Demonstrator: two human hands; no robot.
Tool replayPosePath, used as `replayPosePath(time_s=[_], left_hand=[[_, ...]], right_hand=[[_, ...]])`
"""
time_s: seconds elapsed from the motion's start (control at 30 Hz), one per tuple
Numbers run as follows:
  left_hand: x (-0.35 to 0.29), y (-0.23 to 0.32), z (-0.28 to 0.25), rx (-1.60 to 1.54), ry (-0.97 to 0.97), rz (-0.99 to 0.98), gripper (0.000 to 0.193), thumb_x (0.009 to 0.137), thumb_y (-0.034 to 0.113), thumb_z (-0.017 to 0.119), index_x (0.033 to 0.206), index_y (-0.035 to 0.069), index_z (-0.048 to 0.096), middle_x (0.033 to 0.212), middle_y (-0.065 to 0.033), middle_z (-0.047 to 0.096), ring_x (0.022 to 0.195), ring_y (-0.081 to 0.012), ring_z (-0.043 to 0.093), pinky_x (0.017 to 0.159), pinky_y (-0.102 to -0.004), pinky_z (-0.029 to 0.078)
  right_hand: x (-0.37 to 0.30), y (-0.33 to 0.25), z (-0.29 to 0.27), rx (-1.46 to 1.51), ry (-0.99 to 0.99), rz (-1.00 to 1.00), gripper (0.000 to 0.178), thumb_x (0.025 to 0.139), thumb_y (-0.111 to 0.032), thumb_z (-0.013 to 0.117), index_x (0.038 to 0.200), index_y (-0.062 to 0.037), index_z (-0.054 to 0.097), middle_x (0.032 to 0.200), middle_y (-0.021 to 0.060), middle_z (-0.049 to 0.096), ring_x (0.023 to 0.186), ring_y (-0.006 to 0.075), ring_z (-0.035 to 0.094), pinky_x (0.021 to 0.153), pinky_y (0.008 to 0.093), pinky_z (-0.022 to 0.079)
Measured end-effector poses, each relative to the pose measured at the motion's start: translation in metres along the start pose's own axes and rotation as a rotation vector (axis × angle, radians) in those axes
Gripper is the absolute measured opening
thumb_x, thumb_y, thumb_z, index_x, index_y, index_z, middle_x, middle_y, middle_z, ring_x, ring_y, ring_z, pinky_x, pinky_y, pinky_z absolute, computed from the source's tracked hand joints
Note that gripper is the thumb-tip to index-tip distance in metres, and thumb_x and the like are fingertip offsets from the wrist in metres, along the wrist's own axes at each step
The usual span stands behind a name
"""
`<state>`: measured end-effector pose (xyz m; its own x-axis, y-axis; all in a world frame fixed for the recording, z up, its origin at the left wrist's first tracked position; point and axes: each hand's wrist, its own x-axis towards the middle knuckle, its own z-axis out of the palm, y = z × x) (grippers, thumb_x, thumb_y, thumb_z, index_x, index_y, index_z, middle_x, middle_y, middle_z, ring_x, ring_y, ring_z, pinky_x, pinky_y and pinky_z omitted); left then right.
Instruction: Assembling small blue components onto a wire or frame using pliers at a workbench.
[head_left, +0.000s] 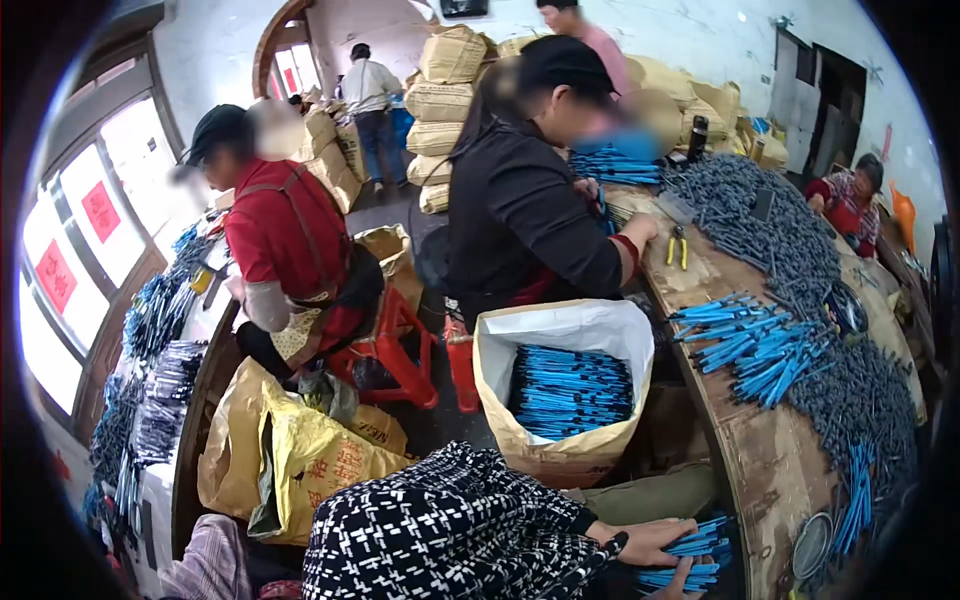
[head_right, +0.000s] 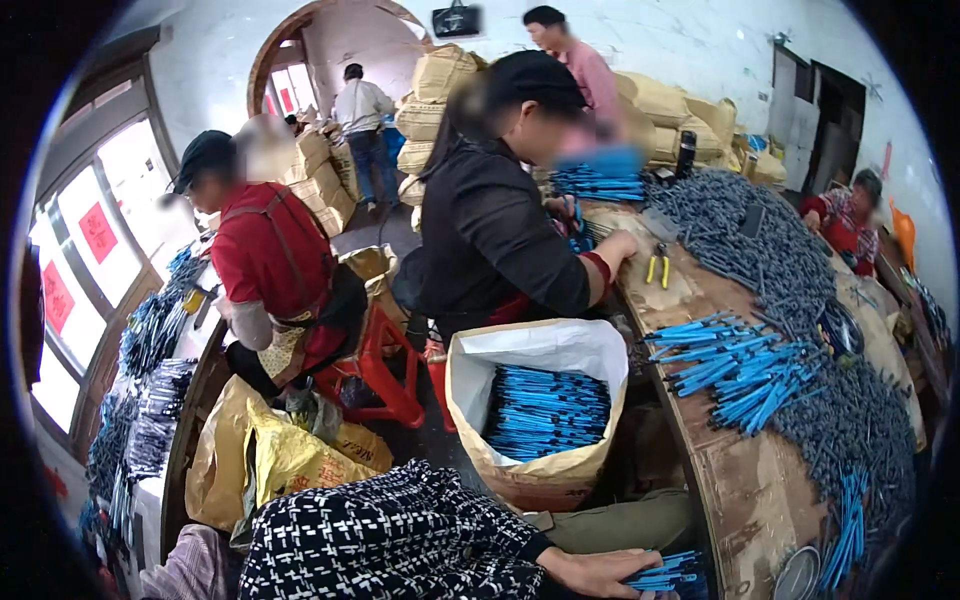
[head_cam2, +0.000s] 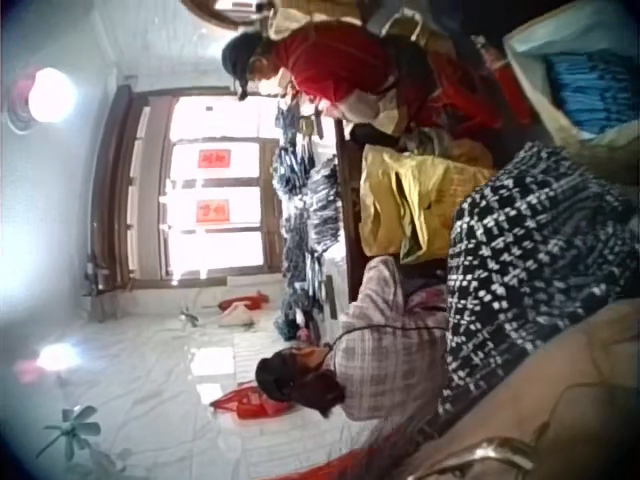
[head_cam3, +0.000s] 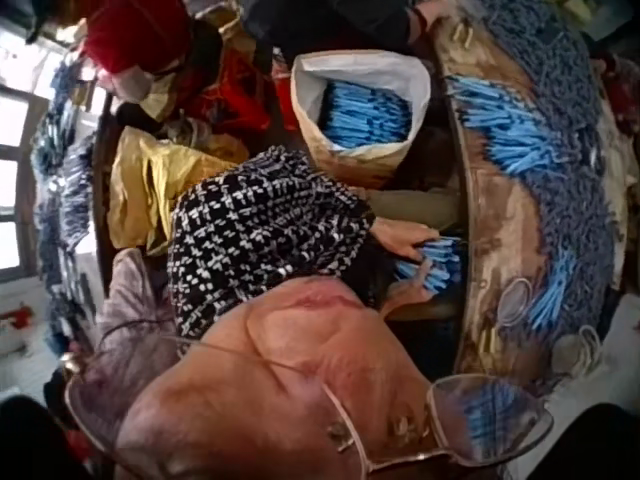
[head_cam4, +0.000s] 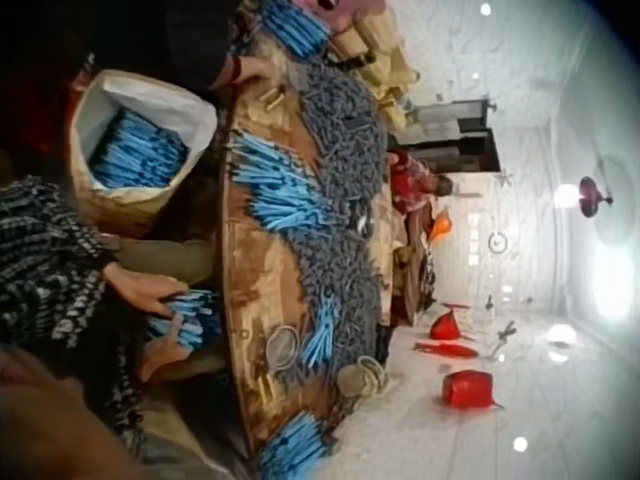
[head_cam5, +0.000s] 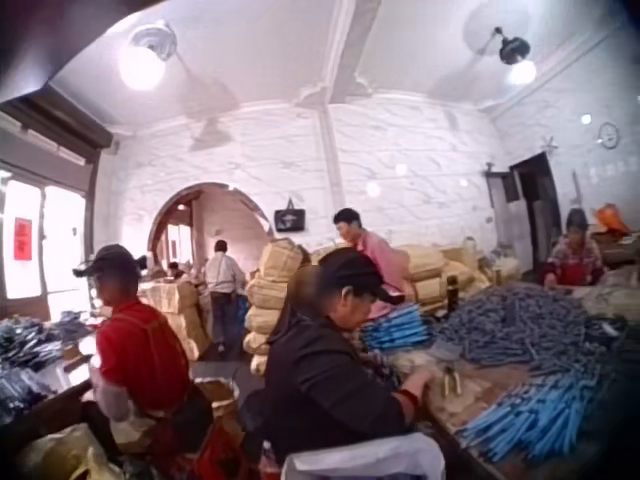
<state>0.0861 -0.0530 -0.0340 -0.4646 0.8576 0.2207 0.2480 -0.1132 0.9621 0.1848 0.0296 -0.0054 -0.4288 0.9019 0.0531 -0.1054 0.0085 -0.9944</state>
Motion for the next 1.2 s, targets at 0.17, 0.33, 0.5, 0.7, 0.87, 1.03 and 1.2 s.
replayPosePath(time_s=[0.17, 0.33, 0.5, 0.7, 0.87, 1.03, 1.2], left_hand=[[0.009, 0.023, -0.026, 0.191, 0.116, -0.029, 0.044, 0.084, 0.024, 0.073, 0.120, 0.005, 0.055, 0.103, -0.0187, 0.057, 0.100, -0.0369, 0.054, 0.088, -0.0431, 0.044], [0.034, 0.035, -0.031, 0.120, -0.023, -0.198, 0.031, 0.080, 0.021, 0.077, 0.106, 0.008, 0.067, 0.087, -0.0128, 0.062, 0.081, -0.0300, 0.058, 0.076, -0.0386, 0.047], [0.019, 0.029, -0.030, -0.060, -0.069, -0.267, 0.030, 0.082, 0.015, 0.077, 0.110, 0.005, 0.068, 0.088, -0.0098, 0.063, 0.083, -0.0204, 0.060, 0.077, -0.0335, 0.048], [0.012, 0.062, -0.061, -0.093, -0.316, -0.291, 0.031, 0.082, 0.008, 0.077, 0.110, -0.002, 0.069, 0.099, -0.0045, 0.069, 0.094, -0.0100, 0.062, 0.083, -0.0287, 0.051], [0.002, 0.048, -0.072, -0.053, -0.302, -0.128, 0.030, 0.076, 0.005, 0.080, 0.104, 0.000, 0.072, 0.093, -0.0047, 0.070, 0.087, -0.0130, 0.064, 0.077, -0.0286, 0.051], [0.001, 0.047, -0.074, 0.068, -0.278, 0.062, 0.028, 0.071, 0.005, 0.080, 0.099, 0.003, 0.073, 0.087, -0.0049, 0.070, 0.083, -0.0170, 0.063, 0.075, -0.0296, 0.051], [0.021, 0.044, -0.072, 0.007, -0.354, -0.021, 0.021, 0.075, 0.008, 0.080, 0.093, 0.004, 0.071, 0.091, -0.0057, 0.068, 0.078, -0.0122, 0.062, 0.068, -0.0260, 0.050]], right_hand=[[-0.004, 0.021, -0.030, -0.608, -0.151, -0.463, 0.033, 0.096, -0.007, 0.051, 0.127, 0.0012, 0.060, 0.127, 0.0272, 0.055, 0.114, 0.0407, 0.053, 0.095, 0.0412, 0.045], [0.006, 0.017, -0.019, 0.614, -0.196, 0.121, 0.052, 0.106, -0.028, 0.038, 0.147, 0.0008, 0.026, 0.138, 0.0239, 0.050, 0.126, 0.0305, 0.050, 0.111, 0.0418, 0.033], [-0.002, 0.002, -0.029, 0.612, -0.149, 0.182, 0.053, 0.106, -0.032, 0.039, 0.143, 0.0048, 0.031, 0.133, 0.0175, 0.053, 0.119, 0.0280, 0.057, 0.103, 0.0360, 0.041], [-0.018, 0.021, -0.052, 0.396, -0.517, 0.472, 0.029, 0.097, -0.017, 0.061, 0.116, 0.0046, 0.059, 0.107, 0.0088, 0.064, 0.094, 0.0133, 0.061, 0.081, 0.0257, 0.047], [-0.026, 0.017, -0.034, 0.238, -0.548, 0.487, 0.008, 0.086, -0.002, 0.071, 0.091, 0.0034, 0.070, 0.088, 0.0033, 0.066, 0.078, 0.0058, 0.058, 0.069, 0.0209, 0.045], [-0.029, 0.009, -0.023, 0.146, -0.499, 0.358, 0.008, 0.087, -0.001, 0.069, 0.093, 0.0043, 0.069, 0.083, 0.0016, 0.065, 0.075, 0.0061, 0.058, 0.066, 0.0211, 0.046], [-0.023, -0.001, -0.028, -0.041, -0.476, 0.172, 0.009, 0.085, 0.000, 0.070, 0.094, 0.0036, 0.069, 0.083, 0.0038, 0.066, 0.074, 0.0082, 0.060, 0.066, 0.0218, 0.046]])
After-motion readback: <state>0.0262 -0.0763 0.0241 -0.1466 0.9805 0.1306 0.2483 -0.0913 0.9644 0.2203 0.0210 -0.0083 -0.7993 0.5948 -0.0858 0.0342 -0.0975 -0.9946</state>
